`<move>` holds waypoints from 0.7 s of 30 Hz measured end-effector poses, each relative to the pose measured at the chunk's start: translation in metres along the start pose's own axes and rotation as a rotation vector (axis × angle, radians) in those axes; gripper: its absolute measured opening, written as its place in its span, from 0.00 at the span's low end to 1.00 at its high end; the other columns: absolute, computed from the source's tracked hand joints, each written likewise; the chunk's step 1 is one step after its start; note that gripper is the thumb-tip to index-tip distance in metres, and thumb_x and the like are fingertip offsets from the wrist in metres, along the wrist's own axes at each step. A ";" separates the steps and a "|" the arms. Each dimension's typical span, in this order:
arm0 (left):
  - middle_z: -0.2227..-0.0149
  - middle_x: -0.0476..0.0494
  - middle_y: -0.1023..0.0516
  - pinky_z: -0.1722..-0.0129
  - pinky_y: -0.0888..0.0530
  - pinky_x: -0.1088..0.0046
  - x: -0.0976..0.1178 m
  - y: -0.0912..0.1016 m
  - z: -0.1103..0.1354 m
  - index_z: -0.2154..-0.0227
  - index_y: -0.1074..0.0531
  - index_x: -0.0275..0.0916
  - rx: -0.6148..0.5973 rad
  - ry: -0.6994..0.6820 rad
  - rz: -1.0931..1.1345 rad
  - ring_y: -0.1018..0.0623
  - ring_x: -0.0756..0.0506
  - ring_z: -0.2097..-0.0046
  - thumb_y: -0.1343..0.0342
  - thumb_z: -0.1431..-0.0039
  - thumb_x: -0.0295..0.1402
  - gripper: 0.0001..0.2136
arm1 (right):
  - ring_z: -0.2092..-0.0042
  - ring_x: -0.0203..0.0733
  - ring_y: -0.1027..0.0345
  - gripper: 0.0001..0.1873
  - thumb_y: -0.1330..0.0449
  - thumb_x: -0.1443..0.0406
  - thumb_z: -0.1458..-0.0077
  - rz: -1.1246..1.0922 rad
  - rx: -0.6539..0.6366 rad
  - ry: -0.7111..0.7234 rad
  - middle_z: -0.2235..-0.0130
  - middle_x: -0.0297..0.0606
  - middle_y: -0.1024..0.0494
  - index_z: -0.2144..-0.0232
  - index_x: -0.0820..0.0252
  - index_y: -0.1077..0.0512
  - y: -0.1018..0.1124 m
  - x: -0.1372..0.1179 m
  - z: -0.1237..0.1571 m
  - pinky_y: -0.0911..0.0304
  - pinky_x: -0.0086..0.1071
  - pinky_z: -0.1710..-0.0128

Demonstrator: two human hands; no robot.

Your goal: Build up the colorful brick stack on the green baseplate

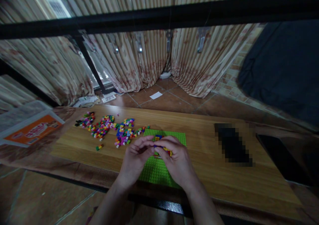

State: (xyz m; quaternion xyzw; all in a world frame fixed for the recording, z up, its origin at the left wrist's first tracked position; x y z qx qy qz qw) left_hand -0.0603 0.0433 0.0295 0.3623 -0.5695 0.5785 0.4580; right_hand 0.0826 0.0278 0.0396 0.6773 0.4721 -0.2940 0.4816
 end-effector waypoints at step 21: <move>0.67 0.48 0.20 0.64 0.27 0.75 0.001 -0.002 0.001 0.62 0.24 0.38 0.019 -0.105 -0.039 0.24 0.50 0.67 0.36 0.51 0.28 0.12 | 0.59 0.37 0.28 0.11 0.44 0.68 0.40 0.139 0.008 0.164 0.60 0.35 0.22 0.58 0.51 0.25 0.002 -0.010 0.004 0.33 0.32 0.59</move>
Point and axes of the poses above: each hand's wrist, its own z-axis away from the middle knuckle, its own y-axis out of the back of the hand, x = y × z, the point moved 3 cm from there along -z, towards the middle knuckle
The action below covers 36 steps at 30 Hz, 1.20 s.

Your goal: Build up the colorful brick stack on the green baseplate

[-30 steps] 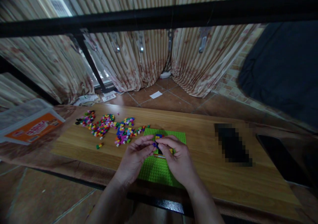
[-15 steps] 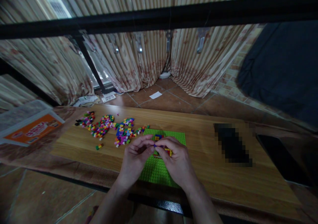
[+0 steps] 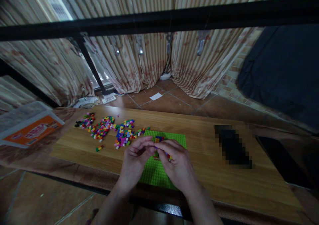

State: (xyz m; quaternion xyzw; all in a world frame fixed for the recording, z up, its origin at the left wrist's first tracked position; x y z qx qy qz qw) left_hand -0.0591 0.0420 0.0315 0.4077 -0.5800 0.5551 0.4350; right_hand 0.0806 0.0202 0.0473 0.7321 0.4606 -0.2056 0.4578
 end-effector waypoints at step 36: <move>0.70 0.47 0.22 0.63 0.26 0.72 -0.015 0.009 -0.003 0.66 0.23 0.38 0.048 0.118 -0.112 0.23 0.48 0.66 0.40 0.52 0.27 0.08 | 0.57 0.45 0.29 0.08 0.39 0.58 0.45 0.087 0.229 -0.282 0.61 0.38 0.21 0.68 0.53 0.21 0.008 0.042 0.004 0.37 0.41 0.53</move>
Point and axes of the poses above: each hand's wrist, its own z-axis away from the middle knuckle, its own y-axis out of the back of the hand, x = y × z, the point moved 3 cm from there along -z, towards the middle knuckle
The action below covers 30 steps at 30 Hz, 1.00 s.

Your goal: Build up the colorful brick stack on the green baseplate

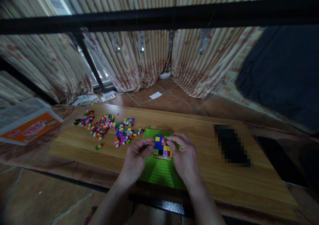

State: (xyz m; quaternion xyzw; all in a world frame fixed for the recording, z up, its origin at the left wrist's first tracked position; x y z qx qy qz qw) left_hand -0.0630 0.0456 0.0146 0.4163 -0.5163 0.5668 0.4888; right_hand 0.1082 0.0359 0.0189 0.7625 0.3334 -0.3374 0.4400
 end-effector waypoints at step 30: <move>0.68 0.47 0.21 0.63 0.28 0.73 -0.002 0.004 0.000 0.66 0.23 0.38 -0.023 0.012 -0.035 0.24 0.48 0.65 0.40 0.51 0.28 0.08 | 0.69 0.41 0.26 0.17 0.26 0.58 0.67 -0.607 -0.041 -0.556 0.70 0.36 0.18 0.71 0.56 0.20 -0.017 0.016 -0.007 0.30 0.40 0.62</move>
Point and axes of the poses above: each hand's wrist, its own z-axis away from the middle knuckle, its own y-axis out of the back of the hand, x = y × z, the point moved 3 cm from there along -z, towards the middle knuckle
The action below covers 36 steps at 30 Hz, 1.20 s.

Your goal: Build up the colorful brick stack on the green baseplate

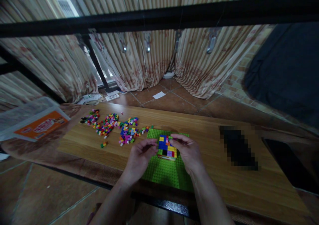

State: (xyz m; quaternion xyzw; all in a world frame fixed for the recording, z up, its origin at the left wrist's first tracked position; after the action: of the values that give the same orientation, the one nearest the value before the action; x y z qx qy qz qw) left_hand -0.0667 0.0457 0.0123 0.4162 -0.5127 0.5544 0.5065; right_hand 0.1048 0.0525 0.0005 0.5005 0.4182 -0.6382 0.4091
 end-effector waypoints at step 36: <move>0.56 0.37 0.25 0.61 0.32 0.70 0.019 0.072 -0.019 0.60 0.23 0.39 0.223 -0.099 -1.374 0.23 0.41 0.58 0.54 0.42 0.23 0.15 | 0.66 0.35 0.32 0.16 0.27 0.55 0.68 -0.033 0.155 -0.078 0.66 0.36 0.19 0.73 0.52 0.19 0.028 -0.014 0.006 0.37 0.28 0.68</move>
State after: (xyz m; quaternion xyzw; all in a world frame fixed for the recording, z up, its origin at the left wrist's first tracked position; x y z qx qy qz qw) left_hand -0.1390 0.0703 0.0181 0.7205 -0.0956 0.1384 0.6728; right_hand 0.1319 0.0389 0.0119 0.4986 0.3595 -0.6943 0.3743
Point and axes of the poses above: each hand's wrist, its own z-axis away from the middle knuckle, its own y-axis out of the back of the hand, x = y × z, the point moved 3 cm from there along -z, towards the middle knuckle
